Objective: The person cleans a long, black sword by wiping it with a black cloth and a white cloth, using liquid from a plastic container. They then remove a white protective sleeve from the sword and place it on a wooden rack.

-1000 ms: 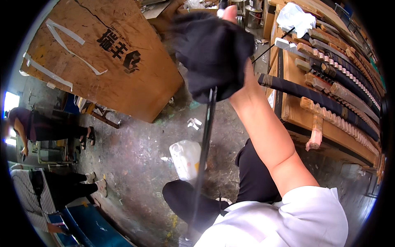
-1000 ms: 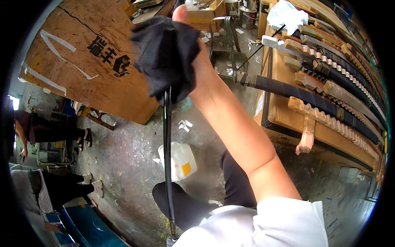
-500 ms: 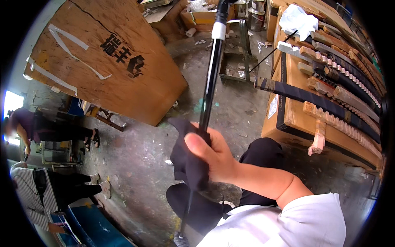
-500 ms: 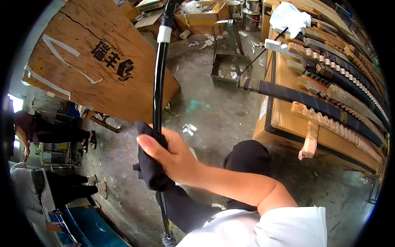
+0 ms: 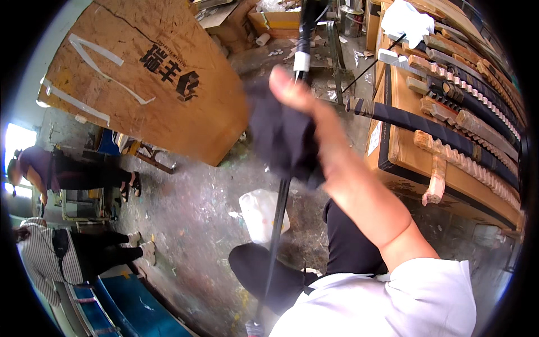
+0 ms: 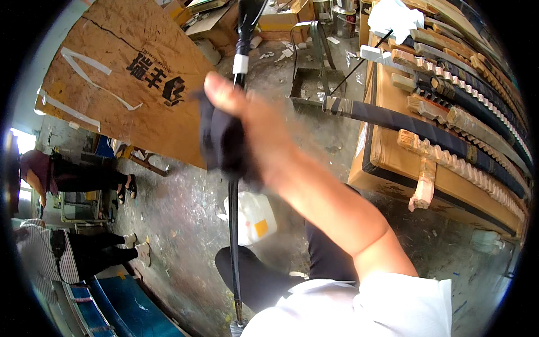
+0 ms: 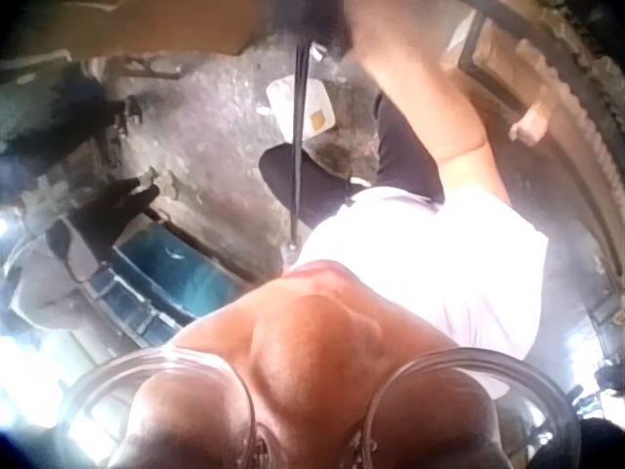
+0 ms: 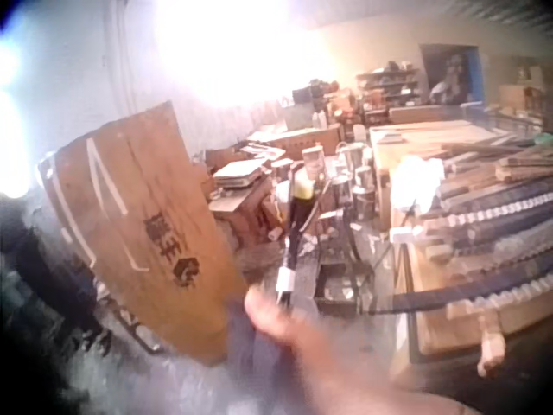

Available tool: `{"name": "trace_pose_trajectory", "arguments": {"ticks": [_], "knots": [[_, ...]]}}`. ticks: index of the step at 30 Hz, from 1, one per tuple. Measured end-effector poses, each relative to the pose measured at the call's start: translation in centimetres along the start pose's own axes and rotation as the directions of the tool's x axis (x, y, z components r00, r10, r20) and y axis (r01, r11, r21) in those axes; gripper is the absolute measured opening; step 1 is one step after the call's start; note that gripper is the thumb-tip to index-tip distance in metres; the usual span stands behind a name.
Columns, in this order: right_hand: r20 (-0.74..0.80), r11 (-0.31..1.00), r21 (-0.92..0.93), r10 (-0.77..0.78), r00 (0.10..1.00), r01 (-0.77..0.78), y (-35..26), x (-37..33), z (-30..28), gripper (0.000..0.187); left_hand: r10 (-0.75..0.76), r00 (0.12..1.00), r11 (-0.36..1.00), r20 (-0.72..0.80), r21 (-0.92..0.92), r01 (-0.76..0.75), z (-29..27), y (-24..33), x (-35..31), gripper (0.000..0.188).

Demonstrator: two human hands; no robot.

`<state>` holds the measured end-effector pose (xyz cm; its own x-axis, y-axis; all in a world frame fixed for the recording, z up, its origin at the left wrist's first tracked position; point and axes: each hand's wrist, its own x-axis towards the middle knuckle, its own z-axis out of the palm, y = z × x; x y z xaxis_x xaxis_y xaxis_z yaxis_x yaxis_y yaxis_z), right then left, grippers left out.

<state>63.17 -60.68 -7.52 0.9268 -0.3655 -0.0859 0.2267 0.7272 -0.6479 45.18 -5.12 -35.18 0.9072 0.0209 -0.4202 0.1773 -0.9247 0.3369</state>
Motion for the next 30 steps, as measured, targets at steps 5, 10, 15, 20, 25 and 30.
{"name": "trace_pose_trajectory", "arguments": {"ticks": [5, 10, 15, 20, 25, 30], "knots": [[0.017, 0.999, 0.042, 0.019, 1.000, -0.020, 2.3, -1.0, -1.0, 0.038, -0.032, 0.999, 0.999, -0.028, -0.010, 0.032, -0.9, -0.4, -0.2, 0.018], [-0.021, 0.988, 0.147, -0.051, 0.998, 0.053, -0.6, 1.1, -0.7, 0.034, -0.072, 0.993, 0.997, -0.094, 0.006, 0.073, -1.0, -1.9, -1.6, 0.016], [-0.124, 0.990, -0.047, -0.134, 0.983, 0.129, -1.3, 1.8, -2.3, 0.030, -0.049, 0.999, 0.999, -0.010, 0.018, 0.049, -0.9, -4.5, -1.4, 0.011], [-0.044, 0.979, -0.086, -0.191, 0.981, 0.186, -2.8, 3.7, -2.3, 0.020, -0.311, 0.918, 0.878, 0.247, -0.295, 0.377, -2.1, -8.7, -1.1, 0.014], [-0.058, 0.971, -0.071, -0.232, 0.971, 0.228, -3.7, 5.9, -4.5, 0.022, -0.393, 0.919, 0.541, 0.009, -0.806, 0.240, -2.8, -10.4, -0.4, 0.012], [0.042, 0.993, -0.012, -0.121, 0.992, 0.121, 1.6, 2.2, -2.6, 0.023, -0.058, 0.962, 0.990, 0.265, -0.108, 0.089, -2.9, -8.0, -1.7, 0.019]]}}
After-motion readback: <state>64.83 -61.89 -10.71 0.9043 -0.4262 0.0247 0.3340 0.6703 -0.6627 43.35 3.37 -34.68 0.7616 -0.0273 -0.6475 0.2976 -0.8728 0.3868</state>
